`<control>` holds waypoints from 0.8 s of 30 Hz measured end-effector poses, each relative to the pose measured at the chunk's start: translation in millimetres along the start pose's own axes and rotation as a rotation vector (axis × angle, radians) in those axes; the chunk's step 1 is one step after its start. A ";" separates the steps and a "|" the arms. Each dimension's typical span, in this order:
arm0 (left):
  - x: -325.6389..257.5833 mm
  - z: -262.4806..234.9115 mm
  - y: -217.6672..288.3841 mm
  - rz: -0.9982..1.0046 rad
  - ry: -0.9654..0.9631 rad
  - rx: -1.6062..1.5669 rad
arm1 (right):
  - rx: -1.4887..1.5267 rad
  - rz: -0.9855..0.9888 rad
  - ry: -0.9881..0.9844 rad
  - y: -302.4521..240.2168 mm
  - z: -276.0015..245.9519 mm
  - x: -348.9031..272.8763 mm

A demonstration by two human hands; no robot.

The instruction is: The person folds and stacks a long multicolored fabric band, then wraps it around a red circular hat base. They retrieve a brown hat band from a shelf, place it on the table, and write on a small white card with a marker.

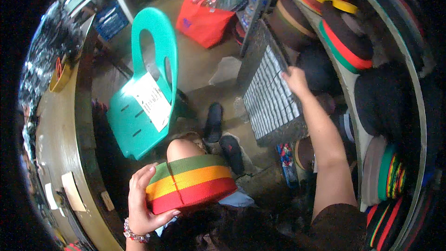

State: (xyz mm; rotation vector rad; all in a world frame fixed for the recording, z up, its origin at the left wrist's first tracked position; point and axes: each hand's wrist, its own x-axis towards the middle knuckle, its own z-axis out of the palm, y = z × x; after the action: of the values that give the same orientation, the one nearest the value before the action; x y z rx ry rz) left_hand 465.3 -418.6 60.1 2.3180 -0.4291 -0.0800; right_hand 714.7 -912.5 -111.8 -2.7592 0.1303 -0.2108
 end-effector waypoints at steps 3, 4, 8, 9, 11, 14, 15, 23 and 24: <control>7.9 -2.7 -13.1 0.005 0.004 -0.056 | -0.056 0.010 0.037 -12.3 -1.4 51.9; 11.1 -2.6 -17.1 -0.003 0.011 -0.069 | -0.063 0.024 0.064 -15.0 1.6 61.4; 19.7 -4.5 -22.9 -0.017 0.001 -0.093 | -0.687 0.134 -0.180 -7.5 26.1 71.1; 20.2 -5.0 -23.0 -0.007 0.006 -0.091 | -0.585 0.229 -0.220 -0.3 27.7 69.3; 20.2 -5.6 -25.1 0.007 0.018 -0.090 | -0.765 0.182 -0.247 9.1 30.2 61.4; 18.2 -5.0 -36.8 -0.012 0.035 -0.158 | -1.029 0.209 -0.410 -2.4 19.8 34.4; 16.2 -4.7 -41.9 -0.036 0.038 -0.168 | -0.826 0.178 -0.334 -16.9 13.1 22.7; 44.7 -1.4 -49.9 -0.113 -0.077 -0.355 | 1.064 -0.661 -0.838 -190.3 2.5 -185.4; 59.1 -1.5 -47.6 -0.044 -0.119 -0.305 | 1.126 -0.528 -0.795 -193.5 1.0 -198.8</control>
State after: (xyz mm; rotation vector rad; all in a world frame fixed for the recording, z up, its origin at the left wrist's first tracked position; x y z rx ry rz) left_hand 534.7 -405.9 31.9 2.0284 -0.3955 -0.2867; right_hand 531.3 -709.2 -67.2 -1.5246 -0.6997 0.5282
